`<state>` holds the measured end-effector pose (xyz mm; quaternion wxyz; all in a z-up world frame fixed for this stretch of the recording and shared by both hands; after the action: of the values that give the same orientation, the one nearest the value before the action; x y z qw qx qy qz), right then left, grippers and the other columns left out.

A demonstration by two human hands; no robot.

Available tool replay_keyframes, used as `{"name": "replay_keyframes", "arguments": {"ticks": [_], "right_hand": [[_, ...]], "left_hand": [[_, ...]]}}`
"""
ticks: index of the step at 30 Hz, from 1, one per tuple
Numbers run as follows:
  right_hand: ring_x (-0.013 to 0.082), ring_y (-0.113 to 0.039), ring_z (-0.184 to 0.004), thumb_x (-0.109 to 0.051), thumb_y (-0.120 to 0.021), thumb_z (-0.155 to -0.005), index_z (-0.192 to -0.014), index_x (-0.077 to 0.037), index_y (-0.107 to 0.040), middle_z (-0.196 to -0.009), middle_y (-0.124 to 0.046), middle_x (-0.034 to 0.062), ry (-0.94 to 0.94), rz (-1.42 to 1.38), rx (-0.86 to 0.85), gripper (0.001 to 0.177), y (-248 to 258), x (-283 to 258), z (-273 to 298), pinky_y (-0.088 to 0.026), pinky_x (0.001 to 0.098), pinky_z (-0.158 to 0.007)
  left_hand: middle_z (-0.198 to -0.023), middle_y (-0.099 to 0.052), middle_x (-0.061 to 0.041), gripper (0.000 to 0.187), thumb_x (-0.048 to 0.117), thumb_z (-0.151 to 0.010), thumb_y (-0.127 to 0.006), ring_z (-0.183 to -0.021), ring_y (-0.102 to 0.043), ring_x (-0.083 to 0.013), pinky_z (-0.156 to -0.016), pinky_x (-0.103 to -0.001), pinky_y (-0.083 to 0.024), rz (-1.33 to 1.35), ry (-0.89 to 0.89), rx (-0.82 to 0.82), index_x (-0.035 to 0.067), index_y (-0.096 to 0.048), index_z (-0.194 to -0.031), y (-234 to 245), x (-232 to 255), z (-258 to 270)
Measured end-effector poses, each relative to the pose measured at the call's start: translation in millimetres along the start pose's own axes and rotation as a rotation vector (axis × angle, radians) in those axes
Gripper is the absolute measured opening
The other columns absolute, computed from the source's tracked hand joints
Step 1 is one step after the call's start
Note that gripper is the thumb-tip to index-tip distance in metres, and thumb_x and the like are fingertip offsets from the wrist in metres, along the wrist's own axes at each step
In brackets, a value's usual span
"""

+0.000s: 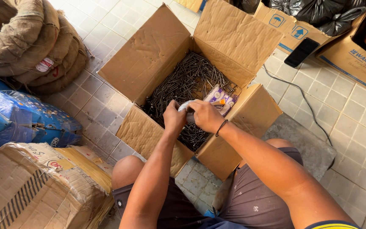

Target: The person puts nails from a cardboard box into plastic bags by hand and weighs them on a digital scale.

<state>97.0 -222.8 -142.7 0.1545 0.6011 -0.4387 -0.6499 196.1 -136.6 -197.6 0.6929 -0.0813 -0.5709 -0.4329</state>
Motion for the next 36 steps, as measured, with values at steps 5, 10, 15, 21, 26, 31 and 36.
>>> {"name": "replay_keyframes", "arguments": {"ticks": [5, 10, 15, 21, 26, 31, 36], "right_hand": [[0.0499, -0.082, -0.108, -0.011, -0.055, -0.106, -0.151, -0.013, -0.06, -0.11, -0.081, 0.0264, -0.177, 0.137, -0.25, 0.045, -11.0, 18.8, 7.4, -0.066, 0.0578, -0.095], [0.0543, -0.083, -0.103, -0.019, -0.063, -0.106, -0.149, -0.025, -0.053, -0.098, -0.082, 0.0286, -0.236, 0.333, -0.344, 0.044, -11.9, 17.5, 12.2, -0.067, 0.0615, -0.092], [0.0495, -0.085, -0.098, -0.009, -0.049, -0.112, -0.158, -0.018, -0.045, -0.095, -0.083, 0.0285, -0.208, 0.376, -0.345, 0.047, -20.8, 4.6, 13.1, -0.068, 0.0622, -0.091], [0.0435, -0.084, -0.092, -0.013, -0.065, -0.115, -0.128, -0.009, -0.074, -0.097, -0.084, 0.0242, -0.014, -0.243, -0.096, 0.016, 32.7, 3.0, -15.6, -0.069, 0.0549, -0.084], [0.0324, -0.076, -0.111, -0.025, -0.078, -0.106, -0.123, -0.016, -0.083, -0.109, -0.08, 0.0107, -0.053, 0.157, -0.091, 0.02, 35.7, 38.0, -8.8, -0.066, 0.0467, -0.094], [0.0232, -0.069, -0.124, -0.031, -0.067, -0.107, -0.115, -0.037, -0.088, -0.116, -0.078, -0.0026, -0.116, 0.639, -0.169, 0.024, 13.4, 62.8, -13.5, -0.066, 0.0403, -0.099], [0.0299, -0.065, -0.138, -0.023, -0.065, -0.103, -0.133, -0.04, -0.084, -0.142, -0.071, 0.002, -0.427, 0.652, -0.272, 0.039, 32.3, 103.6, -21.4, -0.058, 0.0542, -0.111]], "left_hand": [[-0.087, -0.072, -0.025, 0.027, 0.024, -0.104, -0.078, -0.07, -0.082, -0.0305, -0.058, -0.04, -0.071, 0.088, 0.009, -0.1, -0.003, -0.072, -0.106, -6.6, 1.5, 2.3], [-0.101, -0.075, -0.021, 0.032, 0.021, -0.107, -0.074, -0.095, -0.082, -0.0298, -0.072, -0.046, -0.068, -0.008, 0.038, -0.17, -0.001, -0.078, -0.129, -17.5, -4.6, 2.4], [-0.099, -0.075, -0.022, 0.033, 0.02, -0.109, -0.065, -0.09, -0.073, -0.0293, -0.078, -0.048, -0.06, 0.066, 0.139, -0.196, -0.005, -0.074, -0.129, -15.9, -16.4, 9.5], [-0.107, -0.078, -0.031, 0.04, 0.017, -0.109, -0.061, -0.102, -0.082, -0.047, -0.084, -0.059, -0.066, -0.377, -0.008, -0.199, -0.009, -0.07, -0.138, -6.9, -3.7, 0.4], [-0.117, -0.08, -0.031, 0.038, 0.019, -0.1, -0.075, -0.115, -0.079, -0.0533, -0.096, -0.063, -0.065, -0.503, -0.013, -0.167, 0.001, -0.078, -0.134, 11.5, -1.5, -9.5], [-0.118, -0.082, -0.026, 0.037, 0.031, -0.102, -0.075, -0.118, -0.08, -0.049, -0.098, -0.06, -0.065, -0.519, -0.019, -0.175, 0.009, -0.08, -0.131, 21.3, 2.4, -6.9], [-0.114, -0.078, -0.035, 0.036, 0.013, -0.101, -0.073, -0.113, -0.079, -0.0547, -0.093, -0.065, -0.068, -0.513, -0.062, -0.215, -0.005, -0.073, -0.133, 21.3, 11.5, 2.3]]}}
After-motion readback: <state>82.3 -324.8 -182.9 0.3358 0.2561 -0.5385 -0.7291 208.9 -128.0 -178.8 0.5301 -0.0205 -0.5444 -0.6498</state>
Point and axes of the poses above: each hand's wrist, its own z-axis away from the middle knuckle, its own y-axis out of the back of the hand, x = y × z, the point moved 10 cm from there along -z, towards the middle knuckle
